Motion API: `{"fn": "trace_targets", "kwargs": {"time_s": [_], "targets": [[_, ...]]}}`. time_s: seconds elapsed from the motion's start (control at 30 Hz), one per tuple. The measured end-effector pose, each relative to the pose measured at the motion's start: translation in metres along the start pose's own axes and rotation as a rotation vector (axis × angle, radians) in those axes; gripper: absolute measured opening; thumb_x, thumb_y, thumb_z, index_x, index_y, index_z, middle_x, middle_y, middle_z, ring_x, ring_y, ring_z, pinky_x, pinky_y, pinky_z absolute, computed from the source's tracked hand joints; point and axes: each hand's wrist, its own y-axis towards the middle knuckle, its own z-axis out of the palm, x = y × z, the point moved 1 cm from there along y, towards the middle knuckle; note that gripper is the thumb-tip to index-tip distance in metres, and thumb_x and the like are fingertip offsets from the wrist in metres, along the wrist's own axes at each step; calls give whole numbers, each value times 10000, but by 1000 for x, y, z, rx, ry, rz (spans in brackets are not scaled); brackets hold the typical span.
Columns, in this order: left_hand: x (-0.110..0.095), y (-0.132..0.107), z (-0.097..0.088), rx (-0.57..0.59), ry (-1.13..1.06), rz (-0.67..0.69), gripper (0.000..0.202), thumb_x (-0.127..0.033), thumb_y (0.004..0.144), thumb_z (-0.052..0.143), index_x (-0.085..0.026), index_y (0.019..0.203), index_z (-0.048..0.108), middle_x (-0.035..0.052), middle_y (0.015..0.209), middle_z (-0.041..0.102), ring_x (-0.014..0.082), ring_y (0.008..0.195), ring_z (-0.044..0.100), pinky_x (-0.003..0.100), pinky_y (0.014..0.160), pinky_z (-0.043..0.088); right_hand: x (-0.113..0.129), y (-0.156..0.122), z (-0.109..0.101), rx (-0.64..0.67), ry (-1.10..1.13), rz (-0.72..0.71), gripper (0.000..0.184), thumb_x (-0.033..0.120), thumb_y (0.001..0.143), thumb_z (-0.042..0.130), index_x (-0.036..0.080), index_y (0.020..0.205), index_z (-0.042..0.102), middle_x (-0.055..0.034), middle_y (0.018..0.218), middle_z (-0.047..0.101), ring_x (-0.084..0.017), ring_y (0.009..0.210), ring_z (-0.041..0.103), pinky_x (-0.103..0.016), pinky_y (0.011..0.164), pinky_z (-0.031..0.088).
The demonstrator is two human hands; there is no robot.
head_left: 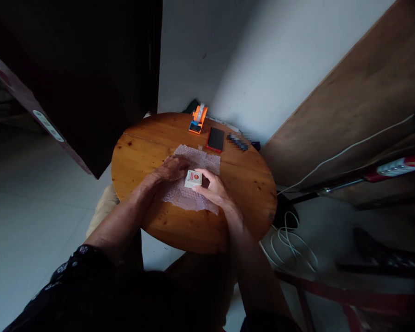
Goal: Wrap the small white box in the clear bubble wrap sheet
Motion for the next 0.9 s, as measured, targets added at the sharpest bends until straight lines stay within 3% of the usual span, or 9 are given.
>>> {"fn": "trace_targets", "kwargs": {"time_s": [0.3,0.47,0.6,0.7,0.8,0.9], "targets": [[2,2,2,-9,4,23,306,-212,839,530,-187,1059,742,77,1201,703,227,1148,629,315,1023,479,5,1,-1,18,15,0,518,246,708,701,227,1217,607,-32,1118,710,-223,1005,657,-360,922,501],[3,2,6,-40,-70,12,259,-186,809,558,-195,980,752,72,1117,729,231,1098,646,332,1004,491,13,-1,-7,58,4,34,709,213,684,711,227,1365,518,-79,1272,648,-262,1152,609,-415,1021,459],[3,4,6,-121,-167,-51,313,-128,789,549,-149,1038,738,96,1146,725,232,1100,643,337,1012,486,13,-3,-14,112,99,81,731,247,687,729,235,1381,499,-75,1283,634,-266,1190,588,-439,1057,435],[-2,2,-6,-158,-184,-87,358,-118,803,523,-123,1106,714,117,1200,704,226,1069,653,328,956,516,8,-3,-16,133,184,119,690,284,704,729,250,1359,515,-54,1248,650,-256,1159,601,-436,1041,446],[-18,-16,-29,-140,-165,-90,338,-156,801,555,-150,1096,720,98,1153,715,228,988,667,338,891,530,1,-1,-15,129,283,144,601,353,744,713,264,1315,550,-49,1248,653,-248,1134,612,-418,989,480],[-41,-53,-47,-17,-71,91,263,-299,820,632,-210,1048,730,60,1074,719,242,1037,649,385,985,478,-1,1,-12,89,327,139,484,406,778,695,271,1234,610,-41,1201,672,-243,1116,615,-402,959,489]]}}
